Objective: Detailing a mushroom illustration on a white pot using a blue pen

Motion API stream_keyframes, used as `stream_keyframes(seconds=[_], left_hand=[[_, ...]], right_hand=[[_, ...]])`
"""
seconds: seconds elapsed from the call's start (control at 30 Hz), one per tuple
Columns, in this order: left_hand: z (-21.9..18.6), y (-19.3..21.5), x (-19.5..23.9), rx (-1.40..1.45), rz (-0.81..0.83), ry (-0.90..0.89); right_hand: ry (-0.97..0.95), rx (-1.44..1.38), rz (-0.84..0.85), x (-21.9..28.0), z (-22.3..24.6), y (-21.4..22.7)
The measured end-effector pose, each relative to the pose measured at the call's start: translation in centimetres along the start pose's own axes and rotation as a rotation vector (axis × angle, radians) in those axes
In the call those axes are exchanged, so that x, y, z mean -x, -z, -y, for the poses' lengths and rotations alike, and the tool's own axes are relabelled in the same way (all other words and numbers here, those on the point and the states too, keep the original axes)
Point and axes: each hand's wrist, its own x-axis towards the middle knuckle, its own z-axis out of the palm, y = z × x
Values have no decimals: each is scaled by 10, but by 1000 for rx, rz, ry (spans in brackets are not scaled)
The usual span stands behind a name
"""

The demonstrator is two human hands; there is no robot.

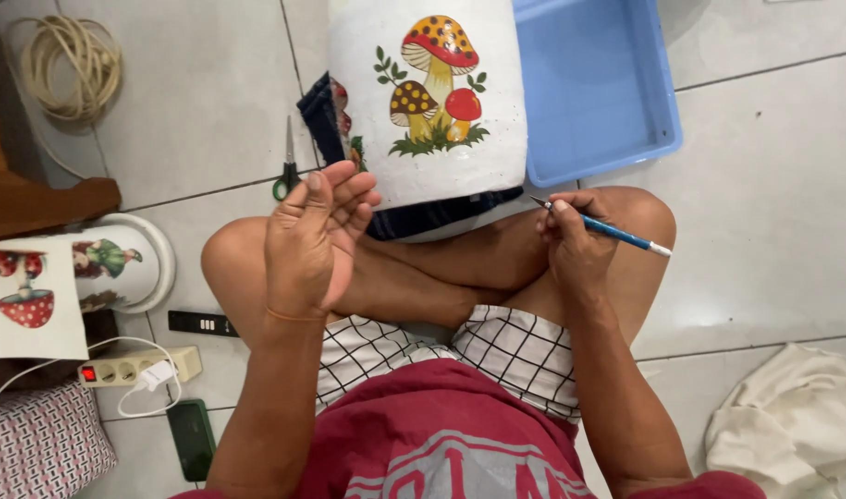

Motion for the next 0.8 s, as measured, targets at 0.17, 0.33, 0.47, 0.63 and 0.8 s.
stream_keyframes(seconds=[0.17,0.33,0.47,0.63,0.8], left_hand=[[4,9,1,150,138,81],[17,18,-2,87,83,-16],[18,13,-3,-74,46,-136],[8,3,-4,-254,113,-284],[-17,-8,-19,-265,191,-358]], right_hand=[[8,57,1,0,-2,2],[10,53,7,1,-1,0],[10,55,-11,3,5,-5],[38,74,4,2,7,-8],[69,80,18,4,11,-12]])
